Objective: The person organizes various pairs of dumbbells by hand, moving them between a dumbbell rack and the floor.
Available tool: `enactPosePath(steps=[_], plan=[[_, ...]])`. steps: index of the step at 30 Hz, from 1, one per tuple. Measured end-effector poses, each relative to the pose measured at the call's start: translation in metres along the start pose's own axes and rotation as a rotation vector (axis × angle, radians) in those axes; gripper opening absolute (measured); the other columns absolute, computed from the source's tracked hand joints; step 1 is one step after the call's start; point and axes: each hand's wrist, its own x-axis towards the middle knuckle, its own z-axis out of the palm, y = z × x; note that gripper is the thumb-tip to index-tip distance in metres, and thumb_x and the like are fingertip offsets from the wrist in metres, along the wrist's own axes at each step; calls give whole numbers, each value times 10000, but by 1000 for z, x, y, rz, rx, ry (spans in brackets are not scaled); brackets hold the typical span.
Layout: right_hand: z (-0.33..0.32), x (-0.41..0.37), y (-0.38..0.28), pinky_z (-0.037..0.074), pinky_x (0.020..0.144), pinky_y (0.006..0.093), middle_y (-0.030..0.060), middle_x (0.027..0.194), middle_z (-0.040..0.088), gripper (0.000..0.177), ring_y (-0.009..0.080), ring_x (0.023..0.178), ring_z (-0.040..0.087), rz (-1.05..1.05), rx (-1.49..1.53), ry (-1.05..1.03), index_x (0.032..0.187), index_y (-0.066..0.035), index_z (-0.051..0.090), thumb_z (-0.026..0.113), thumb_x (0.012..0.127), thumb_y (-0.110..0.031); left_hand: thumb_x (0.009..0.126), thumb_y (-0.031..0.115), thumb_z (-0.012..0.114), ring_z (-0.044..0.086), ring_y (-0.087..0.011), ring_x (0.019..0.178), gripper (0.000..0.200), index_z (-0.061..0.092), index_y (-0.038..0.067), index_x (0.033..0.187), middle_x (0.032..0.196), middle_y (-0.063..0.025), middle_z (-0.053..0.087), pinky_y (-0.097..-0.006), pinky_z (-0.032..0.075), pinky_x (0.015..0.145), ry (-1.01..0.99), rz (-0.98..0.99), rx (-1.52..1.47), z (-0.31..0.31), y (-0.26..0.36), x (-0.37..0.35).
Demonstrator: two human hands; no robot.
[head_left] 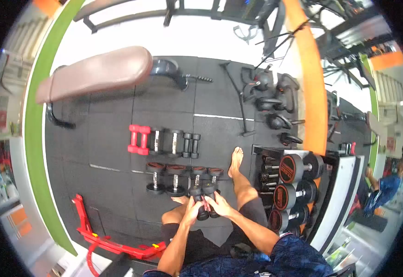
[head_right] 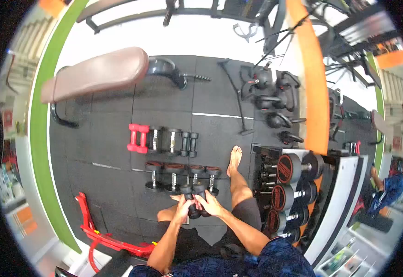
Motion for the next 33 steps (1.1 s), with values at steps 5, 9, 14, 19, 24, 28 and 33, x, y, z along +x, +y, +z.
enactPosePath(steps=[5, 9, 14, 19, 24, 28, 33], plan=[[31, -101, -47, 459, 658, 265, 43, 744, 563, 245, 123, 687, 552, -159, 190, 38, 992, -5, 455, 484, 977, -249, 881, 114, 511, 588, -182, 747, 235, 414, 42, 1083, 842, -80, 567, -308, 486, 704, -172, -56, 167, 38, 52, -89], [42, -172, -84, 452, 672, 266, 37, 740, 553, 211, 128, 684, 538, -276, 287, 227, 935, -25, 471, 498, 974, -230, 909, 121, 490, 584, -166, 764, 284, 393, 45, 1165, 851, -74, 573, -299, 484, 719, -305, -60, 321, 93, 96, -125], [17, -223, -85, 447, 681, 247, 24, 770, 561, 259, 99, 711, 538, -370, 443, 493, 985, -13, 484, 542, 955, -264, 919, 114, 450, 587, -154, 765, 265, 389, 60, 1172, 867, -73, 580, -288, 484, 716, -449, -125, 469, 173, 110, -130], [-43, -260, -81, 450, 665, 242, 18, 765, 558, 240, 99, 709, 544, -426, 612, 668, 996, -37, 487, 543, 952, -266, 951, 162, 448, 586, -153, 726, 208, 404, 37, 1112, 863, -83, 581, -303, 487, 684, -606, -57, 725, 258, 88, -103], [-128, -310, -70, 458, 707, 279, 43, 828, 550, 174, 134, 736, 554, -520, 871, 736, 1065, -58, 456, 520, 946, -168, 962, 167, 455, 595, -153, 729, 238, 415, 5, 1132, 852, -99, 589, -294, 485, 676, -756, 48, 1051, 377, 53, -87], [-201, -336, -38, 473, 734, 332, 63, 869, 541, 193, 167, 786, 568, -682, 1009, 767, 1072, -52, 451, 522, 893, -58, 941, 159, 508, 585, -173, 867, 300, 442, -5, 1183, 962, -112, 605, -307, 466, 789, -850, 142, 1210, 451, -7, -42], [-297, -368, -22, 449, 743, 284, 33, 877, 550, 291, 131, 782, 549, -702, 1030, 1022, 1127, -43, 454, 598, 877, -84, 913, 149, 546, 574, -239, 1033, 386, 422, -28, 1233, 1097, -168, 598, -353, 434, 913, -1034, 192, 1339, 567, -57, -6]])
